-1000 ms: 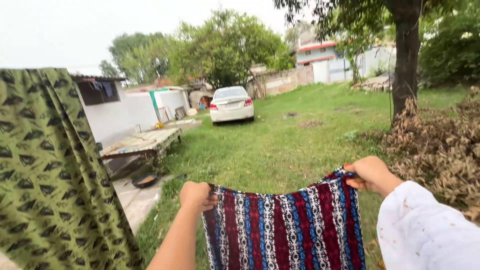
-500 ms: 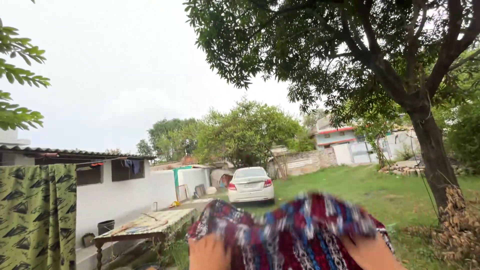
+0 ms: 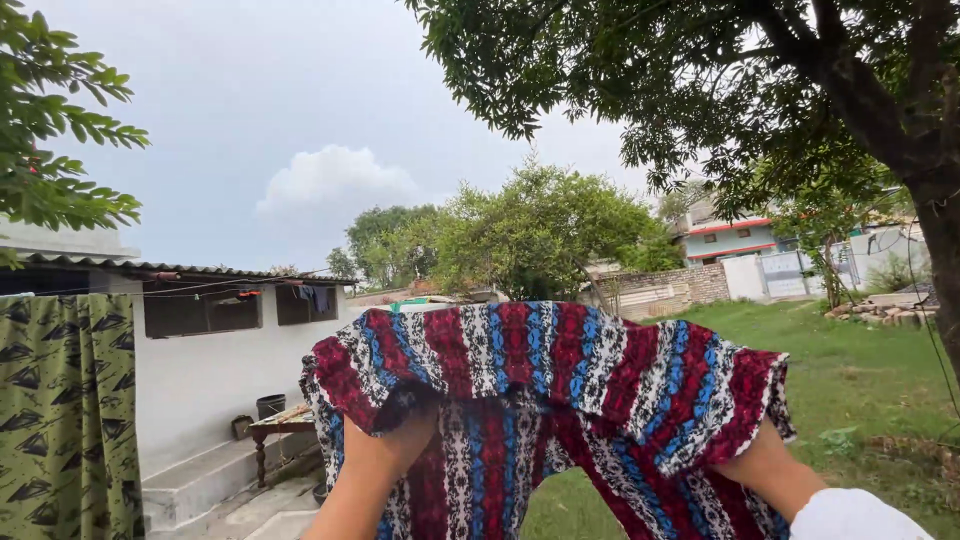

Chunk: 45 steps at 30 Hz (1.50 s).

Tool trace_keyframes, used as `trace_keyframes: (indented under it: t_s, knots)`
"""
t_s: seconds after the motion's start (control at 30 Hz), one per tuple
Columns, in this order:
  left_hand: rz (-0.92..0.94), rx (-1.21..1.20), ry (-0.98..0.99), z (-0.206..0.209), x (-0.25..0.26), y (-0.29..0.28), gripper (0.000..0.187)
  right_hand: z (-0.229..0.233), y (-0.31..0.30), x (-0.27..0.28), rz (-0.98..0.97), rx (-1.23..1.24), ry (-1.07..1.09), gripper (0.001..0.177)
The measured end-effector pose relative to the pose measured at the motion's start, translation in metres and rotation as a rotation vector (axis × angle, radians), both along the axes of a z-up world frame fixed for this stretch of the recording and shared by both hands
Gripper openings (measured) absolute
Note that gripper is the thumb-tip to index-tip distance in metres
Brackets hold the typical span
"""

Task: Hanging and wringing out wet clothes on a clothesline outdoors.

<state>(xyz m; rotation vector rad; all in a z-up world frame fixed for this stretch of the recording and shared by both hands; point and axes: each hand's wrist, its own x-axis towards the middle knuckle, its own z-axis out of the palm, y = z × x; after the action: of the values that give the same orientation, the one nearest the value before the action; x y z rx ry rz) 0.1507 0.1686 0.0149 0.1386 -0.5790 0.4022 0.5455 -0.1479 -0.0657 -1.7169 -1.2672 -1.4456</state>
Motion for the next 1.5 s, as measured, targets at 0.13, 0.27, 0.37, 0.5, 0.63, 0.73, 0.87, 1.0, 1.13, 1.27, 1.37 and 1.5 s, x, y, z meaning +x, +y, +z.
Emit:
trace_keyframes:
  t_s: [0.13,0.27,0.37,0.5,0.63,0.73,0.87,1.0,1.13,1.27,1.37,1.5]
  knots:
    - [-1.623,-0.971,-0.206,0.007,-0.045,-0.02,0.042,0.002,0.022,-0.005,0.106,-0.025,-0.09,0.056]
    - [-2.368,-1.335,-0.53,0.024,-0.058,-0.021,0.046,0.031,0.029,-0.013,0.045,-0.091,0.068,0.049]
    - [-2.668,-1.465,-0.685,0.005,-0.078,-0.018,0.04,0.017,0.05,-0.015,0.114,-0.019,-0.072,0.046]
    - [-1.921,-1.423,-0.817,-0.019,-0.087,-0.001,0.048,-0.002,0.076,-0.045,0.103,0.001,-0.091,0.045]
    - [-2.167,-1.324,-0.756,-0.024,-0.108,0.014,0.071,0.01,0.086,-0.087,0.069,-0.014,0.164,0.045]
    - [-2.155,-1.273,-0.726,-0.013,-0.121,0.003,0.053,0.017,0.1,-0.099,0.106,-0.003,0.245,0.043]
    - [-2.163,-1.29,-0.711,-0.006,-0.139,0.015,0.066,0.02,0.135,-0.092,0.166,0.034,0.332,0.036]
    - [-2.188,-1.285,-0.628,0.005,-0.162,0.022,0.063,0.048,0.155,-0.115,0.232,0.031,0.314,0.03]
    - [-2.323,-1.15,-0.622,0.024,-0.177,0.025,0.046,0.083,0.155,-0.148,0.271,0.053,0.232,0.026]
    - [-2.262,-1.101,-0.639,0.04,-0.196,0.031,0.049,0.096,0.163,-0.177,0.261,0.059,0.185,0.027]
    - [-2.104,-1.142,-0.899,0.052,-0.203,0.028,0.048,0.098,0.169,-0.187,0.268,0.082,0.149,0.028]
    - [-2.155,-1.125,-0.769,0.053,-0.211,0.057,0.053,0.117,0.187,-0.196,0.278,0.128,0.094,0.029]
